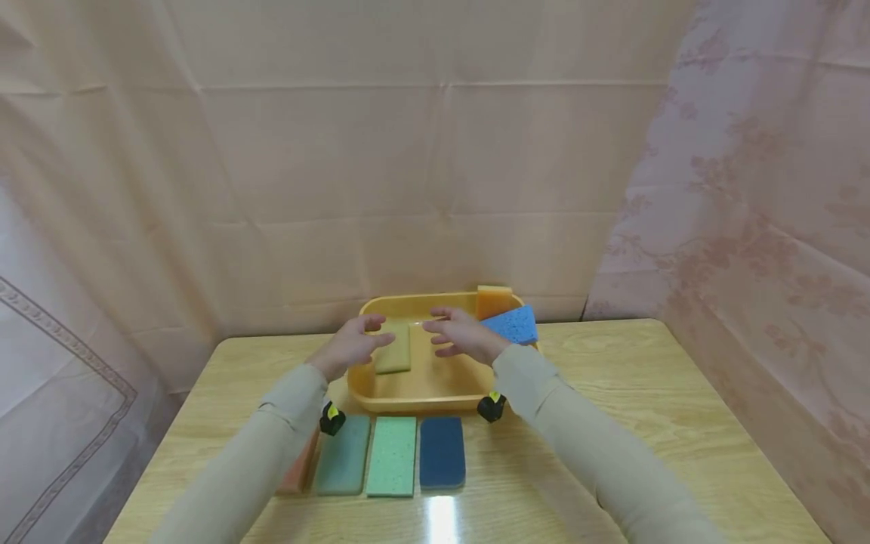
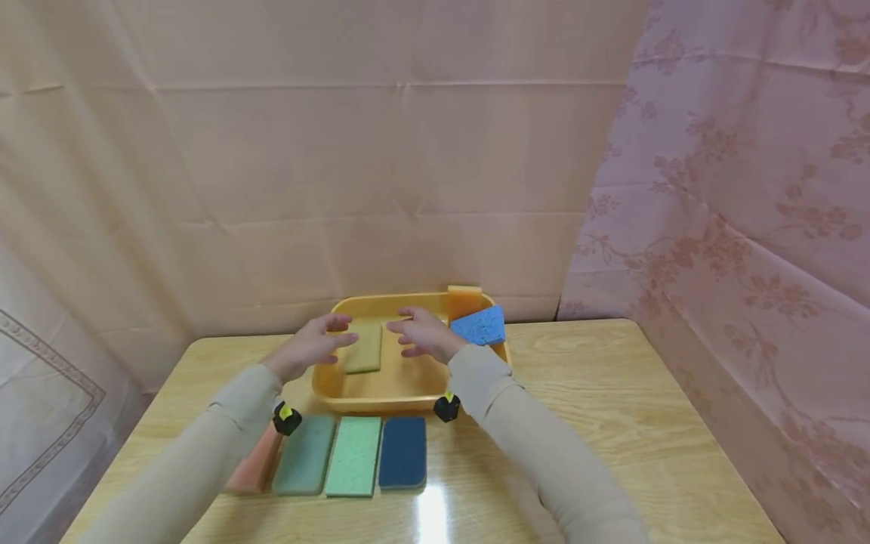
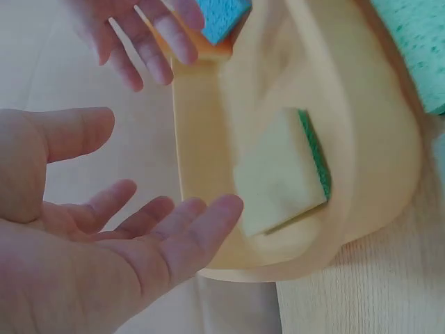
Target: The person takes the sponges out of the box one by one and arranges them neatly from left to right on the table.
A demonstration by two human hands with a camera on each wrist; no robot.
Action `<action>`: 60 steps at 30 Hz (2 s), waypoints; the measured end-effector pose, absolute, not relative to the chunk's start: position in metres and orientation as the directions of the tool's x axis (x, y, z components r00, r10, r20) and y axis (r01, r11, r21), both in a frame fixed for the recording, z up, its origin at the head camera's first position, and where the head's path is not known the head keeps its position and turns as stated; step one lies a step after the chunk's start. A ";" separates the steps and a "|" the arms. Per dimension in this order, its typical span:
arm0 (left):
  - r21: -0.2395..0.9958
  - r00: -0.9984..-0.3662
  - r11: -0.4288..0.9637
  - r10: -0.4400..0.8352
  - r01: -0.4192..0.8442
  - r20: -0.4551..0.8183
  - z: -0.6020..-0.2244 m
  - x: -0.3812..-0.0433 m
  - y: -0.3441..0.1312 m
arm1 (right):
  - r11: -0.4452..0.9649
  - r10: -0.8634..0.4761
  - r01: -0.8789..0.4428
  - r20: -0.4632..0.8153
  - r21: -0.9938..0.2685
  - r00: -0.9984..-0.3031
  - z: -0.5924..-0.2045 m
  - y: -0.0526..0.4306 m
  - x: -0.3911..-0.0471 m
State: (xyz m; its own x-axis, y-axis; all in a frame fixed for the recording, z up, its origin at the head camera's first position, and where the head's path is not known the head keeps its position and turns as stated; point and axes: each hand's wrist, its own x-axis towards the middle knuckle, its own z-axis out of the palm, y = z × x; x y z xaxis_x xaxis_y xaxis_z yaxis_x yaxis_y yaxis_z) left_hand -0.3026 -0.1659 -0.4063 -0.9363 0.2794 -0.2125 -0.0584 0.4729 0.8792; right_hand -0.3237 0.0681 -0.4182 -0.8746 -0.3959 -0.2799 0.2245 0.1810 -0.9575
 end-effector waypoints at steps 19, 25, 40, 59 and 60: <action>0.802 -0.845 0.533 0.270 -0.269 -0.462 -0.422 -0.334 -0.168 | 0.111 -0.377 0.346 -0.362 -0.932 -0.853 -0.444 0.045 -0.348; 0.798 -0.843 0.505 0.224 -0.328 -0.489 -0.426 -0.336 -0.167 | 0.072 -0.350 0.382 -0.382 -0.921 -0.855 -0.455 0.035 -0.353; 0.814 -0.841 0.440 0.202 -0.380 -0.502 -0.437 -0.341 -0.162 | 0.082 -0.320 0.409 -0.413 -0.909 -0.853 -0.475 0.024 -0.358; 0.811 -0.807 0.355 0.207 -0.465 -0.554 -0.444 -0.346 -0.159 | 0.069 -0.318 0.436 -0.434 -0.897 -0.843 -0.477 0.019 -0.354; 0.809 -0.806 0.362 0.208 -0.463 -0.554 -0.445 -0.346 -0.158 | 0.075 -0.313 0.435 -0.436 -0.897 -0.844 -0.477 0.019 -0.354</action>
State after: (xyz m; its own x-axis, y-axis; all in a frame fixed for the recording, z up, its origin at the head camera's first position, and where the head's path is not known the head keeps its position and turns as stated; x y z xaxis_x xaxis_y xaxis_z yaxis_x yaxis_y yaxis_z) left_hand -0.3460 -0.1584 -0.4446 -0.8061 0.2083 -0.5539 -0.4625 0.3620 0.8093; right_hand -0.3544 0.0190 -0.4775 -0.8438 -0.3134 -0.4358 0.4355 0.0749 -0.8971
